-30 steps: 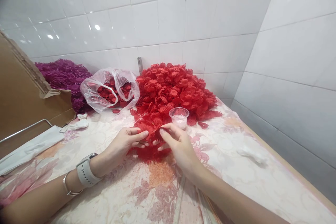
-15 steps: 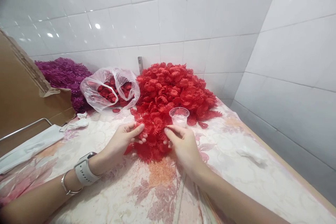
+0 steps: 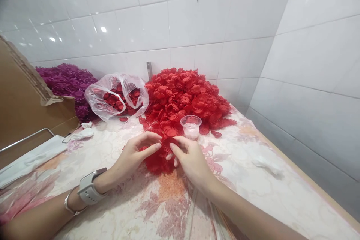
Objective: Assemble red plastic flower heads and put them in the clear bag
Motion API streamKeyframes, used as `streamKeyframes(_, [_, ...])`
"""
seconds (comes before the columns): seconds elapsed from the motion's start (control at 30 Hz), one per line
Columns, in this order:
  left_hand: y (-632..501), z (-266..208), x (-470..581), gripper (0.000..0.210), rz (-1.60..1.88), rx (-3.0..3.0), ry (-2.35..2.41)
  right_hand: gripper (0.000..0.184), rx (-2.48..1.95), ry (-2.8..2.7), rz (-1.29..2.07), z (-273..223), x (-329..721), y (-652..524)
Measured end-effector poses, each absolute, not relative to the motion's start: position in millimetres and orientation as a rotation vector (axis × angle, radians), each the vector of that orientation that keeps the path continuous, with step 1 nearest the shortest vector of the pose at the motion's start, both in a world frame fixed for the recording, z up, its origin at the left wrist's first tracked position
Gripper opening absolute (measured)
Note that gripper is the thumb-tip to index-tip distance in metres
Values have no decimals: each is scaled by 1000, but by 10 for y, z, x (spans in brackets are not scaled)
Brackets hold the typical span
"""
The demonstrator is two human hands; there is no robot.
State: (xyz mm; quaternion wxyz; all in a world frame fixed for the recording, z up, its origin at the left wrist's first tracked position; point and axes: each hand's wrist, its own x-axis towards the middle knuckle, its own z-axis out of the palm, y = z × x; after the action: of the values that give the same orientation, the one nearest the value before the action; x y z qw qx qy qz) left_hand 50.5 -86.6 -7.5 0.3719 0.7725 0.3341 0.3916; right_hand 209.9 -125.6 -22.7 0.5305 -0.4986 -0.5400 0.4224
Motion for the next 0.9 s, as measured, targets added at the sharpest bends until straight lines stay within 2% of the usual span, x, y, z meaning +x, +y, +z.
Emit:
streamKeyframes(0.17, [-905,-70,520,18,992,2006,841,21,-1203,-1250,1085,-234,2086,-1280])
streamKeyframes(0.3, [-927,-93,524,23,956,1899,796,29,-1238,-1217,1070,-232,2077,-1296])
streamKeyframes(0.4, [-937,-106,525,20,901,1875,765,36,-1265,-1243,979,-227,2073,-1305])
streamKeyframes(0.6, [-878,-113,513,10,925,1882,783,30,-1188,-1287,1106,-202,2058,-1298])
streamKeyframes(0.7, [-830,-120,521,8,975,1665,754,28,-1095,-1296,1127,-198,2048,-1287])
streamKeyframes(0.9, [-693,-141,519,22,1170,1233,820,25,-1130,-1092,1097,-203,2099,-1237])
